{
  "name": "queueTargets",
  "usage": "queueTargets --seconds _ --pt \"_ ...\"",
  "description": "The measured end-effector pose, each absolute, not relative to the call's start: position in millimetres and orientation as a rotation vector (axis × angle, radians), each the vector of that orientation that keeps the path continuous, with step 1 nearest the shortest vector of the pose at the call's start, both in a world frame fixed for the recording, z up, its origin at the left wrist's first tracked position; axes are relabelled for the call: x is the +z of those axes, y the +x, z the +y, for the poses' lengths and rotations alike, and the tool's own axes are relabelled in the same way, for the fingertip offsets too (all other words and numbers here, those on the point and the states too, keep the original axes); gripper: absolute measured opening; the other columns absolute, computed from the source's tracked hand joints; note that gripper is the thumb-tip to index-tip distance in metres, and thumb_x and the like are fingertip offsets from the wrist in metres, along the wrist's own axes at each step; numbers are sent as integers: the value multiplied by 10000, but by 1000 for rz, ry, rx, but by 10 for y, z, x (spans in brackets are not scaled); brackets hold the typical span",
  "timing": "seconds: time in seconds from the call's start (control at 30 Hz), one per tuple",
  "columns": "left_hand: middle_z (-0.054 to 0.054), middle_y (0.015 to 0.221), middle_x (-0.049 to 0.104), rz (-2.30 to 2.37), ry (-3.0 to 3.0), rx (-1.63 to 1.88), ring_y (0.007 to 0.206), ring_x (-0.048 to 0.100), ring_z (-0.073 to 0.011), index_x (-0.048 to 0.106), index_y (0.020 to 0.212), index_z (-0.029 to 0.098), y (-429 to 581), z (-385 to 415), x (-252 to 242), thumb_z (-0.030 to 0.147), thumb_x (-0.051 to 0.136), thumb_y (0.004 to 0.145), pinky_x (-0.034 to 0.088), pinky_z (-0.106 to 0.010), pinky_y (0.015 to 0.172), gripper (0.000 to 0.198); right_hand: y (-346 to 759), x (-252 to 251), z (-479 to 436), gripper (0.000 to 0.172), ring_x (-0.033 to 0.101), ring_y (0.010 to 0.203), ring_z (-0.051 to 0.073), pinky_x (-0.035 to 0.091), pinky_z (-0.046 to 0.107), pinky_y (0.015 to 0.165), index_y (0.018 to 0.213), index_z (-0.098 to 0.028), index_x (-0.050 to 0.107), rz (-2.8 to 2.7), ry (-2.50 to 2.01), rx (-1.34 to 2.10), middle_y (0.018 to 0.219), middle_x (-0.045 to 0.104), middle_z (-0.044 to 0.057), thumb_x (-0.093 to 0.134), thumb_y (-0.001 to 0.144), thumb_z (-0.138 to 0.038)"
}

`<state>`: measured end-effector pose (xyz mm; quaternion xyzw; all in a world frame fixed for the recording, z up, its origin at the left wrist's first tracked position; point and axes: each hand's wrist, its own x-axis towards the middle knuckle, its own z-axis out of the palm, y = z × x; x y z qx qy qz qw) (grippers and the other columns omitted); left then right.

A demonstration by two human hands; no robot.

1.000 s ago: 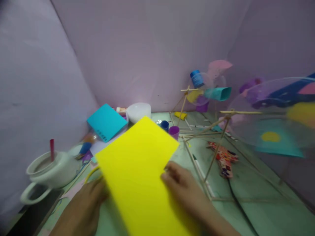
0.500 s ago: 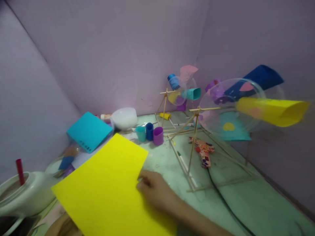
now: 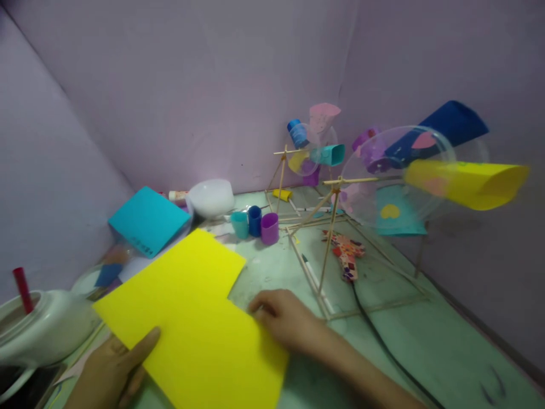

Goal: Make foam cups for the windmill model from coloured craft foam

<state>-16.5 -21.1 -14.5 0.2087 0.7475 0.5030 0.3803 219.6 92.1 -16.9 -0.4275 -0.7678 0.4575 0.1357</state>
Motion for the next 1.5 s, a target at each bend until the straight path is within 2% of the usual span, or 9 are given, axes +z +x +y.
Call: queueTargets --seconds 0.27,0.6,0.7,0.83,0.93,1.2,1.33,1.43,1.5 --pt "75 319 441 1832 553 1293 241 336 -75 522 725 188 -257 -106 -196 431 724 613 202 -163 271 336 1925 394 1704 250 613 865 227 440 318 742 1012 -162 655 -2227 -1259 296 978 682 106 521 801 -169" --pt "36 476 578 1676 617 1297 262 377 -41 502 913 140 -332 -88 -168 368 696 636 235 -118 257 408 1395 352 2153 103 625 738 234 417 294 632 725 -169 670 -2371 -1158 387 691 659 60 606 683 -100" --pt "63 484 557 1683 600 1320 274 401 -46 497 914 144 -327 -68 -157 296 698 605 266 -127 262 398 1622 386 1786 129 589 614 139 413 246 555 861 -174 641 -2223 -1113 542 711 627 20 535 793 -202" --pt "91 401 495 1793 652 1279 271 397 -68 501 936 147 -283 -50 -115 215 644 613 272 -141 266 360 2032 249 1083 234 397 348 43 272 165 348 752 -185 576 -1551 -946 1672 481 492 -79 719 652 -341" --pt "97 357 463 1832 708 1247 255 373 -69 497 909 149 -248 -39 -99 177 578 647 248 -142 273 276 2245 28 698 306 376 319 31 223 138 311 718 -173 559 -1417 -1095 2090 422 493 -84 768 607 -367" --pt "68 412 501 2012 835 1160 295 422 -98 548 1026 139 -212 41 -111 173 611 669 293 -188 326 364 2393 -228 462 335 487 323 62 242 131 284 740 -159 561 -1479 -1258 2233 453 563 -57 779 589 -363" --pt "-18 780 641 2541 1315 1150 612 612 -161 441 1238 190 -96 -235 -92 245 617 741 464 -266 581 531 2425 -223 420 290 440 309 38 224 137 285 698 -161 560 -1532 -1299 2187 462 566 -59 762 597 -342" --pt "-26 861 634 2344 1951 990 665 612 -142 529 1045 202 91 -593 -103 145 539 780 490 -272 665 271 2416 -207 408 264 428 331 33 234 147 303 626 -165 549 -1571 -1295 2133 453 557 -55 760 590 -320" --pt "-71 1008 620 2003 2279 882 926 606 -189 516 1025 203 225 -796 -129 59 460 774 493 -300 783 295 2410 -201 408 265 444 355 42 260 156 318 600 -168 544 -1591 -1288 2124 454 553 -51 764 583 -315"
